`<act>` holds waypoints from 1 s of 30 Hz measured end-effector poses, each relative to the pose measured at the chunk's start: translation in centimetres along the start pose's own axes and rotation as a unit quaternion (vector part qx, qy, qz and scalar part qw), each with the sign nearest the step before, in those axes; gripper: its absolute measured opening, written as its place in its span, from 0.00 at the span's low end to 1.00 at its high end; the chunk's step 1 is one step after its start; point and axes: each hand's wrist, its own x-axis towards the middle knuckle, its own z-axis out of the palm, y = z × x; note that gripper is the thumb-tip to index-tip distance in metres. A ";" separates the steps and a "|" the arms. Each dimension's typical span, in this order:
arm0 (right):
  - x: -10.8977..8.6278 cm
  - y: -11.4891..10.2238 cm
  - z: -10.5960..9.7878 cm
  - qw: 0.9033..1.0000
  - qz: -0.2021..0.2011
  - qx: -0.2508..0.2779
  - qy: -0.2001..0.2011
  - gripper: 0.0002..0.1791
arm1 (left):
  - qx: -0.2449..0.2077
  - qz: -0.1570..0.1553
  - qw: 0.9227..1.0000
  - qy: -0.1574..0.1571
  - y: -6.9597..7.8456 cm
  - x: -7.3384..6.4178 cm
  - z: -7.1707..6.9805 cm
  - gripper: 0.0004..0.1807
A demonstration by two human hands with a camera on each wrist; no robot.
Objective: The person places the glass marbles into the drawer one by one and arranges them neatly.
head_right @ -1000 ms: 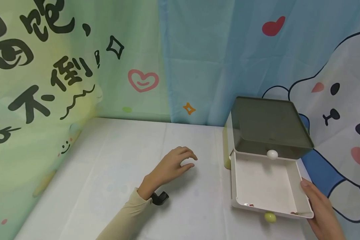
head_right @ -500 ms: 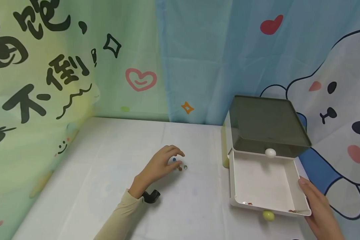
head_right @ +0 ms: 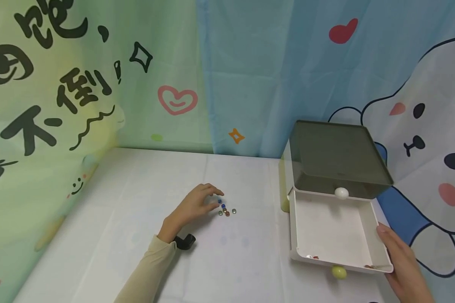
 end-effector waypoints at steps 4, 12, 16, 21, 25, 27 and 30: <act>-0.1 0.0 0.0 1.000 -0.004 0.001 0.000 0.52 | 0.024 -0.003 1.000 -0.014 -0.6 0.3 0.4 0.15; -0.3 -0.2 0.1 1.000 -0.009 -0.001 -0.007 0.52 | 0.064 -0.024 0.998 -0.014 -1.0 0.4 1.0 0.12; -0.3 -0.1 0.0 1.000 -0.014 0.002 -0.014 0.51 | 0.072 -0.027 0.997 -0.007 -1.0 0.6 1.2 0.10; -0.2 -0.1 0.0 1.000 -0.005 -0.005 -0.014 0.51 | 0.071 -0.025 0.997 -0.003 -1.0 0.6 1.3 0.06; -0.2 -0.2 0.0 1.000 0.001 -0.010 -0.015 0.50 | 0.075 -0.028 0.997 -0.006 -1.0 0.6 1.2 0.06; -0.3 -0.2 0.1 1.000 0.000 -0.014 -0.014 0.50 | 0.082 -0.027 0.996 -0.007 -1.0 0.6 1.3 0.06; -0.5 -0.4 0.2 1.000 0.003 -0.024 -0.007 0.50 | 0.088 -0.022 0.996 -0.007 -1.0 0.7 1.3 0.06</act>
